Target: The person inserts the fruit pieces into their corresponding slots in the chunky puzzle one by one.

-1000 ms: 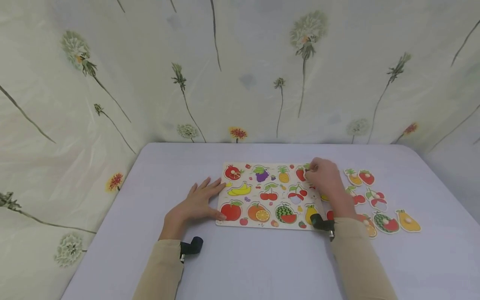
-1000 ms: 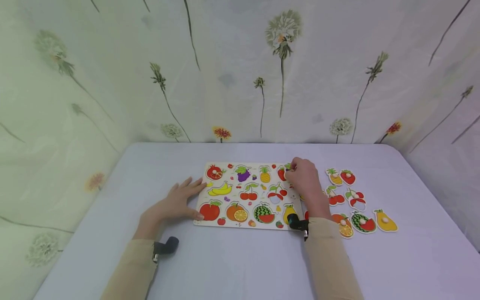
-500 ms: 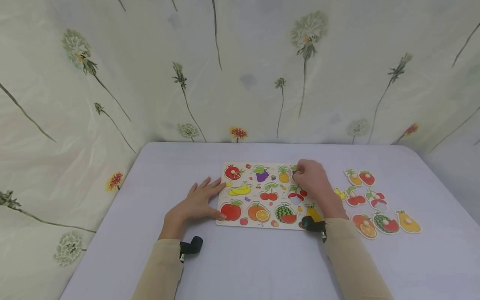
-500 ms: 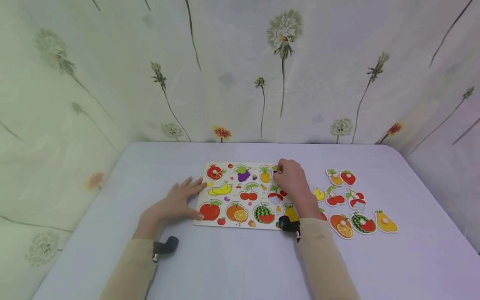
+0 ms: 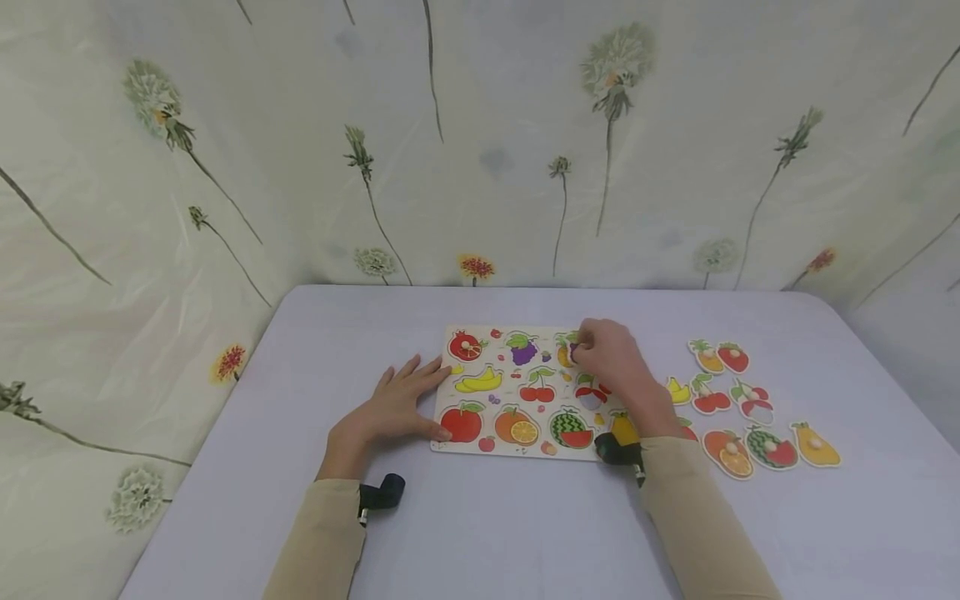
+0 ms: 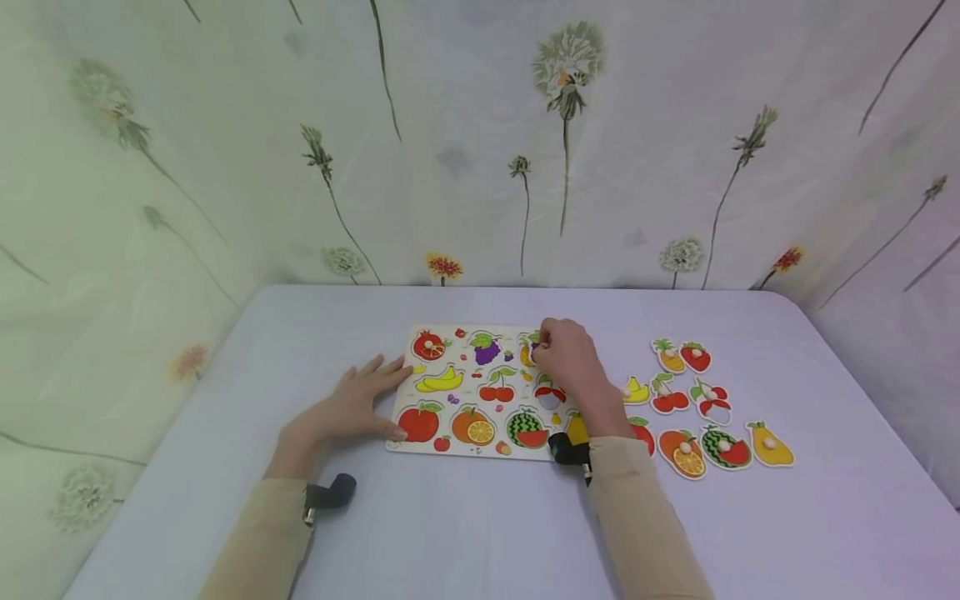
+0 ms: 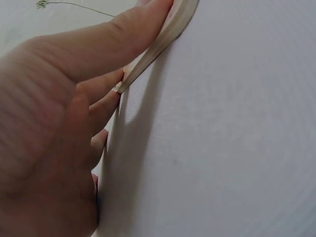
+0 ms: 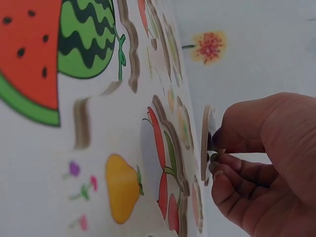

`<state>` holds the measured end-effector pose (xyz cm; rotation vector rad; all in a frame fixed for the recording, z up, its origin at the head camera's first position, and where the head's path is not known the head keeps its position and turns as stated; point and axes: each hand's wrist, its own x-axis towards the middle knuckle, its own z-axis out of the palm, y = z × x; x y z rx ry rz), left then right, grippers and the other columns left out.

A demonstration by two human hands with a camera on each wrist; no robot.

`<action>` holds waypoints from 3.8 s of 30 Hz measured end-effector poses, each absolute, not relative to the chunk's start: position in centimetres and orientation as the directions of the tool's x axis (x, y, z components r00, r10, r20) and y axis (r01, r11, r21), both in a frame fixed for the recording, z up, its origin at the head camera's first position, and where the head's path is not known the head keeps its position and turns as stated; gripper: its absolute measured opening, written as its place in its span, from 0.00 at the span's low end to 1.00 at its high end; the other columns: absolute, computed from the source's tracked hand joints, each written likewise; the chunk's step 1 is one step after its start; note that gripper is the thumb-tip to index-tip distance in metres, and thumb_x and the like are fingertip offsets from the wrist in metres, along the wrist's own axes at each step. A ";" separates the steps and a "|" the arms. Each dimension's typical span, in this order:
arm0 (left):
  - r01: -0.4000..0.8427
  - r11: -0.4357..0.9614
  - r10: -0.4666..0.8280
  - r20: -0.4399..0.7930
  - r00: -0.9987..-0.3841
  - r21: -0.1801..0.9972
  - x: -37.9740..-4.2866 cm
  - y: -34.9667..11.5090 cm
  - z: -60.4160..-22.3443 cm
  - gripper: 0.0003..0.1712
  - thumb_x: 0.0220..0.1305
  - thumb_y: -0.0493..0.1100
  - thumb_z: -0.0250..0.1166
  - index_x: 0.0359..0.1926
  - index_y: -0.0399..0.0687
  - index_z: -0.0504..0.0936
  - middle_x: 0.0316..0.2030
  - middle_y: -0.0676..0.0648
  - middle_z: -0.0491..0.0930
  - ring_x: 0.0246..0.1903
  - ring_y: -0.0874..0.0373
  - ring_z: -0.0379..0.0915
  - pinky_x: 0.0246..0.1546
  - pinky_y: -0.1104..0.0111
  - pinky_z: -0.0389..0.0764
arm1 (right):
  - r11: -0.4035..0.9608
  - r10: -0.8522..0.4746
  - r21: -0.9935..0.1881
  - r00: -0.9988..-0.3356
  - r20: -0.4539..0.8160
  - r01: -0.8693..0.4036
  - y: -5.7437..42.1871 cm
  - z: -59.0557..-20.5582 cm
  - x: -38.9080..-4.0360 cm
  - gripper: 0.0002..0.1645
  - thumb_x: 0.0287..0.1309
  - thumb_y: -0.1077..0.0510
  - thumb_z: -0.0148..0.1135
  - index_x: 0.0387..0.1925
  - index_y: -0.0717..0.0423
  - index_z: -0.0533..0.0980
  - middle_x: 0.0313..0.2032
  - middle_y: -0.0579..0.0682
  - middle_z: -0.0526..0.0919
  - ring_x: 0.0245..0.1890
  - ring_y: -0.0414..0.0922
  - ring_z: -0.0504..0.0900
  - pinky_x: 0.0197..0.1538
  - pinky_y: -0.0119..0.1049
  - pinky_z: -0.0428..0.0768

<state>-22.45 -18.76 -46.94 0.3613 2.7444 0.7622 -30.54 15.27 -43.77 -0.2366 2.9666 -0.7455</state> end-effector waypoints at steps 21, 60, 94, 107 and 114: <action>0.167 0.819 0.316 -0.189 -0.930 0.550 -22.3 -18.7 -46.6 0.58 0.45 0.61 0.77 0.76 0.65 0.58 0.79 0.56 0.50 0.80 0.50 0.32 0.78 0.45 0.34 | 0.856 -0.233 -0.480 -0.972 -0.028 -0.192 12.0 -44.1 -31.5 0.08 0.63 0.58 0.59 0.42 0.55 0.78 0.41 0.54 0.81 0.41 0.51 0.74 0.41 0.39 0.74; 0.166 0.839 0.303 -0.191 -0.934 0.518 -22.6 -19.0 -47.0 0.58 0.46 0.64 0.76 0.76 0.69 0.57 0.79 0.59 0.49 0.80 0.53 0.31 0.79 0.48 0.34 | 0.864 -0.281 -0.461 -0.953 -0.114 -0.200 8.8 -44.9 -32.4 0.06 0.63 0.55 0.62 0.40 0.51 0.77 0.39 0.52 0.80 0.41 0.49 0.75 0.40 0.37 0.76; 0.167 0.831 0.310 -0.193 -0.931 0.531 -22.3 -18.9 -46.5 0.57 0.46 0.63 0.76 0.76 0.67 0.58 0.79 0.58 0.49 0.80 0.52 0.32 0.79 0.47 0.34 | 0.867 -0.302 -0.453 -0.943 -0.142 -0.209 6.8 -44.4 -32.3 0.07 0.64 0.55 0.64 0.39 0.52 0.76 0.37 0.51 0.78 0.38 0.48 0.76 0.37 0.36 0.76; 0.164 0.831 0.305 -0.188 -0.933 0.532 -22.5 -18.9 -46.8 0.58 0.46 0.63 0.76 0.76 0.67 0.58 0.79 0.58 0.50 0.80 0.52 0.32 0.79 0.47 0.34 | 0.866 -0.315 -0.443 -0.941 -0.121 -0.233 7.0 -44.9 -32.4 0.06 0.64 0.54 0.64 0.37 0.50 0.75 0.35 0.50 0.78 0.37 0.47 0.76 0.38 0.36 0.76; 0.171 0.831 0.313 -0.191 -0.930 0.529 -22.7 -18.9 -47.2 0.58 0.46 0.64 0.76 0.76 0.68 0.57 0.79 0.59 0.49 0.80 0.53 0.32 0.79 0.47 0.34 | 0.866 -0.316 -0.441 -0.942 -0.116 -0.237 7.4 -45.2 -31.9 0.10 0.65 0.55 0.62 0.46 0.52 0.77 0.40 0.51 0.77 0.41 0.47 0.75 0.41 0.36 0.77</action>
